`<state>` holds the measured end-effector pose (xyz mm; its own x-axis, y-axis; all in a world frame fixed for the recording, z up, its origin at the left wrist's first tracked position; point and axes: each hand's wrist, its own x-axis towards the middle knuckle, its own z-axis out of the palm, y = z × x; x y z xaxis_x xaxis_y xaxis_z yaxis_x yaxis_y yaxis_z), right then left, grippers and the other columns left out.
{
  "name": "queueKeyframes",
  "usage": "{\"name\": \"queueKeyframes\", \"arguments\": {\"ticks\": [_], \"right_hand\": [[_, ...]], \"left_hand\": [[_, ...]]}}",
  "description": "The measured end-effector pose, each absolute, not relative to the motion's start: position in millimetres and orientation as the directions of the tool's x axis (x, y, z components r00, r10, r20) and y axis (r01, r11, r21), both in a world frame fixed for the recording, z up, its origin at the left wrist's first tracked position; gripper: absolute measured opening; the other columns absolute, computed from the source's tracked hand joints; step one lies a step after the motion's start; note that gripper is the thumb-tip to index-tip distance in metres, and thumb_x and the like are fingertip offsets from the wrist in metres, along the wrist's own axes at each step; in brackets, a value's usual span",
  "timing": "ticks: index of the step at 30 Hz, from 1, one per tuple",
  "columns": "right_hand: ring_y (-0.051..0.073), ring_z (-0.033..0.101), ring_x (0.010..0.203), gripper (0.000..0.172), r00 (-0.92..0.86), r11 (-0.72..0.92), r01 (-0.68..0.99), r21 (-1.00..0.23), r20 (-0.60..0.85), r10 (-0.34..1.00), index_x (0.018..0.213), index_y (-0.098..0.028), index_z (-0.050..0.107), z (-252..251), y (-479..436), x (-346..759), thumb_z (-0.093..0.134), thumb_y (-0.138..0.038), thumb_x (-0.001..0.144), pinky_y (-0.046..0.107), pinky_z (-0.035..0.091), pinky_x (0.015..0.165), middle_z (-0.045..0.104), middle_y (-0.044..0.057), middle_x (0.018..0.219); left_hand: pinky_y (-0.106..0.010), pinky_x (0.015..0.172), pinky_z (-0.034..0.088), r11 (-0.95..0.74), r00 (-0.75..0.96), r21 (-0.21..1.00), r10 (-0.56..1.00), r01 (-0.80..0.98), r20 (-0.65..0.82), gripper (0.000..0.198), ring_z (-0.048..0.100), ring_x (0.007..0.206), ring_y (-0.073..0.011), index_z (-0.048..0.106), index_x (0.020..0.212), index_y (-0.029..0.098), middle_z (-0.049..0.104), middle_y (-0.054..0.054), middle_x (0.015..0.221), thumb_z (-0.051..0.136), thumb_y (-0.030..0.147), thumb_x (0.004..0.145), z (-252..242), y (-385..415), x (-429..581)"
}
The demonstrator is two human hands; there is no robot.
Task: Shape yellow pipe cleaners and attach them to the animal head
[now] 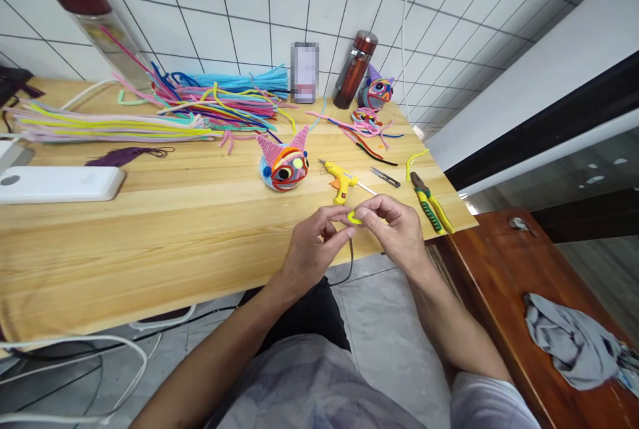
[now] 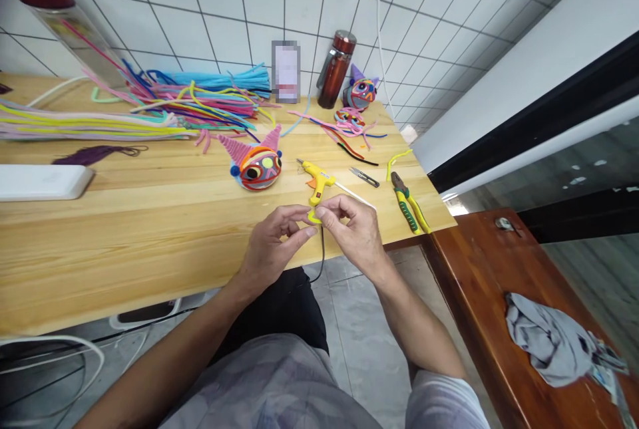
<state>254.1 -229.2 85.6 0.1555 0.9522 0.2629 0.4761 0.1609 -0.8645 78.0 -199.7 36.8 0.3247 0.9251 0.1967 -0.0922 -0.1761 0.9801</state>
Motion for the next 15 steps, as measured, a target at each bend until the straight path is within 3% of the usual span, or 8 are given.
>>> {"name": "queueKeyframes", "arguments": {"ticks": [6,11,15], "right_hand": [[0.017,0.068,0.067,0.024,0.168,0.168,0.425,-0.889,0.259,0.951,0.084,-0.024,0.078,93.5,-240.6,236.6,0.079,-0.045,0.097,0.032,0.055,0.068,0.076,0.0,0.074],[0.017,0.069,0.065,0.023,0.198,0.182,0.398,-0.899,0.278,0.94,0.085,-0.024,0.076,90.9,-247.1,218.0,0.081,-0.044,0.096,0.031,0.056,0.067,0.075,0.0,0.074],[0.016,0.069,0.061,0.03,0.21,0.136,0.305,-0.943,0.206,0.956,0.083,-0.024,0.074,90.1,-248.6,195.3,0.086,-0.051,0.091,0.03,0.058,0.062,0.076,0.0,0.077]], "left_hand": [[-0.023,0.066,0.052,-0.283,0.194,0.952,0.934,-0.113,0.3,0.013,0.062,0.062,-0.0104,0.085,0.1,0.025,0.084,-0.001,0.089,0.081,0.029,0.089,41.5,-205.7,73.9],[-0.025,0.067,0.054,-0.191,0.162,0.953,0.959,-0.236,0.232,0.011,0.065,0.064,-0.0116,0.087,0.095,0.024,0.084,-0.001,0.086,0.083,0.03,0.087,38.6,-211.9,61.7],[-0.026,0.068,0.055,-0.175,0.16,0.941,0.96,-0.29,0.228,0.013,0.067,0.066,-0.0127,0.087,0.095,0.024,0.084,-0.002,0.086,0.084,0.035,0.088,32.6,-215.8,43.8]]}}
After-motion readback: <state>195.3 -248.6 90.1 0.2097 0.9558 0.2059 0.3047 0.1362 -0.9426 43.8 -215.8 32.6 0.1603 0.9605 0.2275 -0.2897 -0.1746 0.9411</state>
